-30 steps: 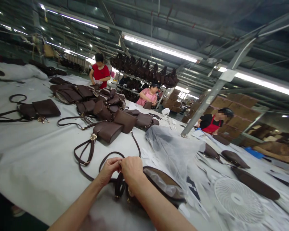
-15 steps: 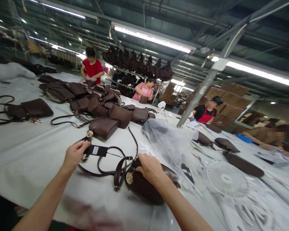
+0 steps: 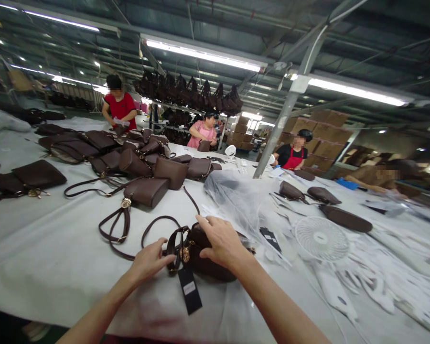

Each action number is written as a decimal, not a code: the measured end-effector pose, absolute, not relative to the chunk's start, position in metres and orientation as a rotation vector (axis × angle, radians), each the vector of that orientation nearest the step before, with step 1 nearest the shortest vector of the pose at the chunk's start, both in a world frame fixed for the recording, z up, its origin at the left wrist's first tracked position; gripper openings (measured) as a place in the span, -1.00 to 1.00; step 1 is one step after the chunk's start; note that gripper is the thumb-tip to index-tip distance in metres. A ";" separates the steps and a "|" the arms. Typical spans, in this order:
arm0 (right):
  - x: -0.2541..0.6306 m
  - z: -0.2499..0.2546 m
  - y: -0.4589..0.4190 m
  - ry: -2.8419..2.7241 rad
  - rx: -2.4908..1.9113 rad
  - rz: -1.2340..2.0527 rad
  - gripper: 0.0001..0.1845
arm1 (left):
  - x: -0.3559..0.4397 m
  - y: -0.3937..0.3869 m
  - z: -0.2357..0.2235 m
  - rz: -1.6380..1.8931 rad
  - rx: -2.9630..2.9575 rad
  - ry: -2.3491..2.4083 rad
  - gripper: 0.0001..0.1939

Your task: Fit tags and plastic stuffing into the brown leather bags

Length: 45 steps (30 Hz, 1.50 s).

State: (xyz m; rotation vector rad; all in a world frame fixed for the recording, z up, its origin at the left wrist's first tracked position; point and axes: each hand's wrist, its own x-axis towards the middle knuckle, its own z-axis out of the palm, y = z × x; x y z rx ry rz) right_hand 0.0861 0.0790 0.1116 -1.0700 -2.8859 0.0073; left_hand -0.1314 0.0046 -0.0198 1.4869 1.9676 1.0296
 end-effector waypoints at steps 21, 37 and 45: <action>0.071 0.148 0.116 -1.883 -1.052 1.450 -0.38 | -0.124 0.076 0.136 1.469 1.064 0.640 -0.75; 0.024 0.239 0.153 -1.449 -0.360 1.544 -0.57 | -0.090 0.097 0.041 1.479 1.399 1.163 -0.79; 0.105 0.252 0.194 -0.939 -0.389 1.355 -0.71 | -0.130 0.090 0.035 1.549 1.178 1.216 -0.75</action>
